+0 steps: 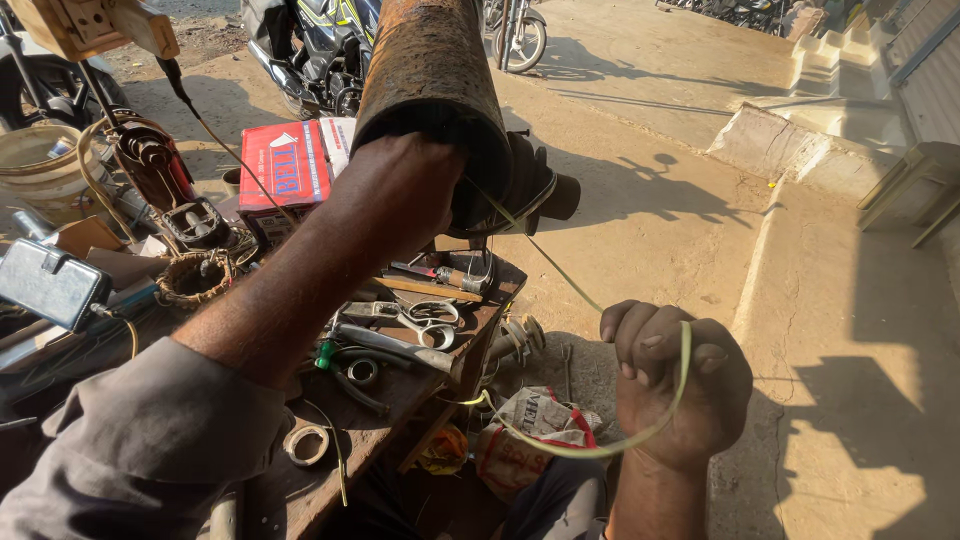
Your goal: The person works on electrical wiring inside a large rusty metal cylinder. They pull a yellow wire from the cylinder, strip its insulation with pliers, and use a green-handled screwdriver to tighten connections inside the cylinder.
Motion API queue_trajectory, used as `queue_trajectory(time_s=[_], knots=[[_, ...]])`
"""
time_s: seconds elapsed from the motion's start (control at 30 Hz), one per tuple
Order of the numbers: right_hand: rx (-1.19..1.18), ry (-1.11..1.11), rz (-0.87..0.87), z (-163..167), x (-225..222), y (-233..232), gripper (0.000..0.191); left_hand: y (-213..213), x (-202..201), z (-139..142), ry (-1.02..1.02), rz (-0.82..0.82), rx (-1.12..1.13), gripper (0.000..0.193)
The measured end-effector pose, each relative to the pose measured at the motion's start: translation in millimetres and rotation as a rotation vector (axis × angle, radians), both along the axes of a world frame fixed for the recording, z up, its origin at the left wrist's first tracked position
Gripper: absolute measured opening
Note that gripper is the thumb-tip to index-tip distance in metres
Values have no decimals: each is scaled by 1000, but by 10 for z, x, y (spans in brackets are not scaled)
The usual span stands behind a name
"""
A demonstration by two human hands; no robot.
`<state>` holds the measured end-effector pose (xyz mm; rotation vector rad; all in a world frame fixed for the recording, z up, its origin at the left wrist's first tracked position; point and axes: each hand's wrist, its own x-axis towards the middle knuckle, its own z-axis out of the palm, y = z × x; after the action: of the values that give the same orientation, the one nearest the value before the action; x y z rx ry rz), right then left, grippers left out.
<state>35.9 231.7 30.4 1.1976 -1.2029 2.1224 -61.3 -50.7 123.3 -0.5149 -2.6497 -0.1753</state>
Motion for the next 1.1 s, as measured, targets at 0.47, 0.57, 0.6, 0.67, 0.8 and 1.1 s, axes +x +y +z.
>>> queue_trajectory(time_s=[0.47, 0.57, 0.6, 0.67, 0.8, 1.1], knots=[[944, 128, -1180, 162, -281, -615, 18, 97, -343, -91, 374, 54, -70, 15], [868, -56, -913, 31, -213, -618, 24, 96, -384, -142, 311, 125, -122, 16], [799, -79, -823, -21, -199, -605, 28, 96, -396, -150, 277, 151, -117, 17], [601, -429, -533, -118, -185, -573, 30, 114, -427, -167, 202, 201, -107, 19], [203, -454, -178, -212, -119, -577, 37, 172, -525, -82, 332, 188, -86, 27], [-190, -893, 114, -247, 339, -696, 20, 363, -335, -64, 279, 286, -82, 22]])
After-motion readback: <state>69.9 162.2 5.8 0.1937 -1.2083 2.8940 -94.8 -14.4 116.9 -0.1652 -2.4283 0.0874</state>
